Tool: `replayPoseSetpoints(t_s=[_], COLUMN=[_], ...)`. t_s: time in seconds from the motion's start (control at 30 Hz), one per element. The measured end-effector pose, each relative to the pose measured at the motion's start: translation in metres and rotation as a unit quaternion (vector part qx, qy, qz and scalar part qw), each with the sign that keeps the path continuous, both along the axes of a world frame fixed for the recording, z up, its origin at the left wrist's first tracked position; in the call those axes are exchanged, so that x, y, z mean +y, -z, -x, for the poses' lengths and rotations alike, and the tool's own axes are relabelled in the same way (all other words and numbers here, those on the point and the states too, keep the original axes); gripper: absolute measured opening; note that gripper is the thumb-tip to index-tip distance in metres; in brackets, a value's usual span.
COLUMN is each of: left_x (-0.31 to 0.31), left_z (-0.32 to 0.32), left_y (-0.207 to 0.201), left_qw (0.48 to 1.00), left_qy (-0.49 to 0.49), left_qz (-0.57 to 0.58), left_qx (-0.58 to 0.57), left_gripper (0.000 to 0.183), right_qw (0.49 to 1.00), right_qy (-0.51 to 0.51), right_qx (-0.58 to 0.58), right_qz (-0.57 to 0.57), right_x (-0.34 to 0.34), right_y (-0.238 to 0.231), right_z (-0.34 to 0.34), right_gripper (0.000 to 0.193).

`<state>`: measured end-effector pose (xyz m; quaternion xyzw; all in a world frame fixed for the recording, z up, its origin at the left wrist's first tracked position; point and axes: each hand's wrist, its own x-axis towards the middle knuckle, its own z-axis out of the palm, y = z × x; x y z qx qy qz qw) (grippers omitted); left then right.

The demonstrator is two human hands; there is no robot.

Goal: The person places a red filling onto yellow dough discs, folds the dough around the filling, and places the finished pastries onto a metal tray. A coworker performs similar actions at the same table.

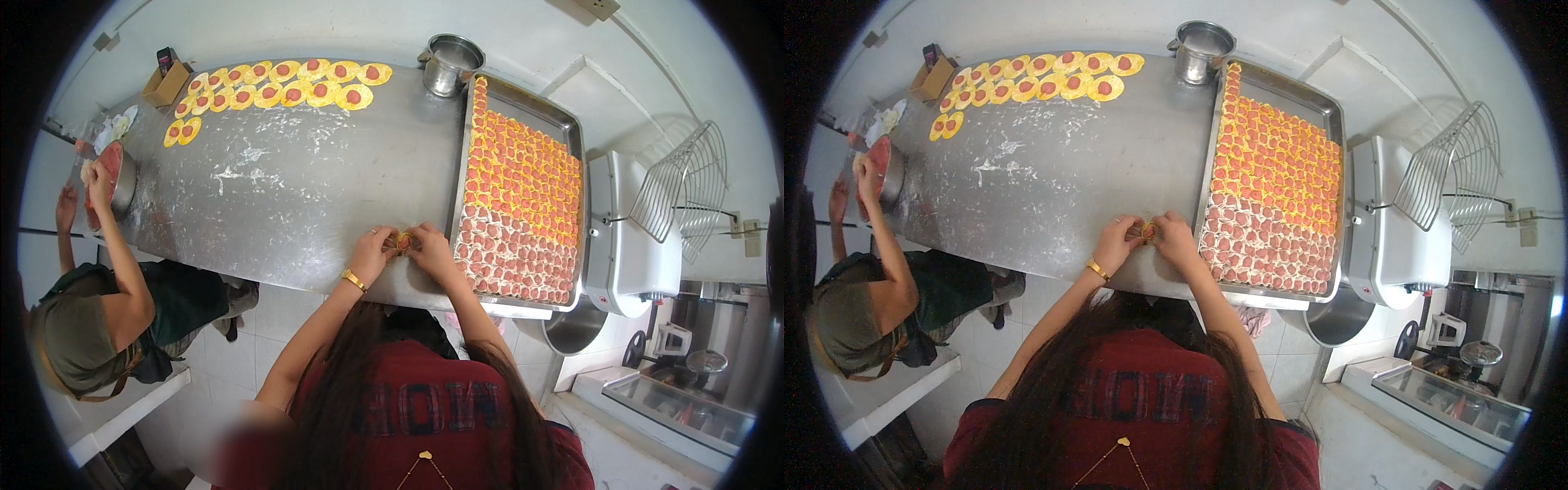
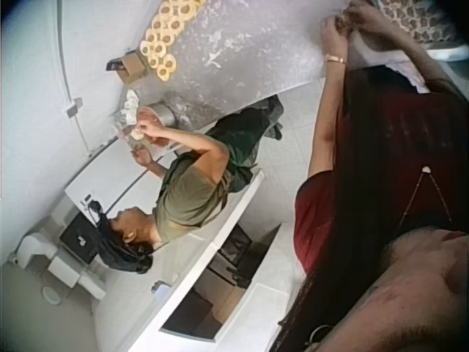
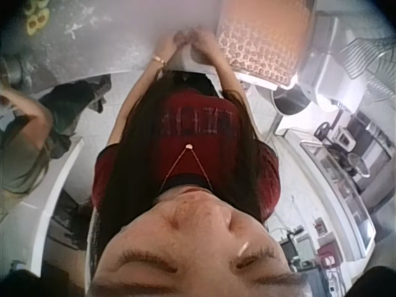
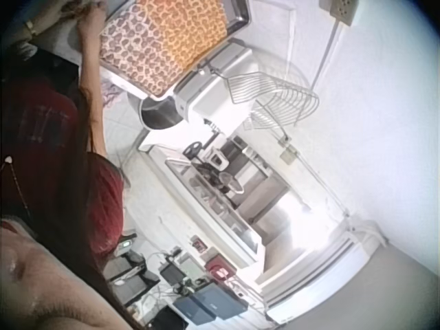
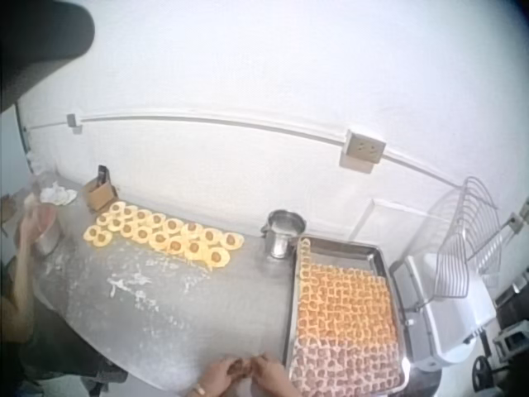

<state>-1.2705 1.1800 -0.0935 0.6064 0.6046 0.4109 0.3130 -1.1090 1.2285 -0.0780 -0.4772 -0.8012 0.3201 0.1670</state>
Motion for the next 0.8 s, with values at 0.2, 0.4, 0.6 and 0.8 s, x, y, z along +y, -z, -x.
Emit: replayPoseSetpoints(t_s=[0.2,0.4,0.6,0.8], left_x=[0.000,0.002,-0.002,-0.003], left_z=[0.000,0.002,0.005,0.005], left_y=[0.003,0.005,0.003,0.003], left_qw=[0.999,0.997,0.998,0.999], left_qy=[-0.002,-0.012,-0.040,0.008], left_qz=[0.050,0.080,0.041,0.048], left_qx=[0.009,-0.001,-0.018,0.001], left_gripper=[0.022,0.022,0.024,0.026], right_qw=[0.996,0.998,0.996,0.997], right_qy=[0.016,0.024,0.055,0.060], right_qx=[0.078,0.048,0.046,0.054], right_qz=[-0.048,-0.019,-0.048,0.009], right_x=[0.001,-0.003,-0.008,-0.009], right_y=[0.008,0.006,-0.001,0.004], right_z=[0.011,0.015,0.016,0.019], right_gripper=[0.034,0.035,0.032,0.032])
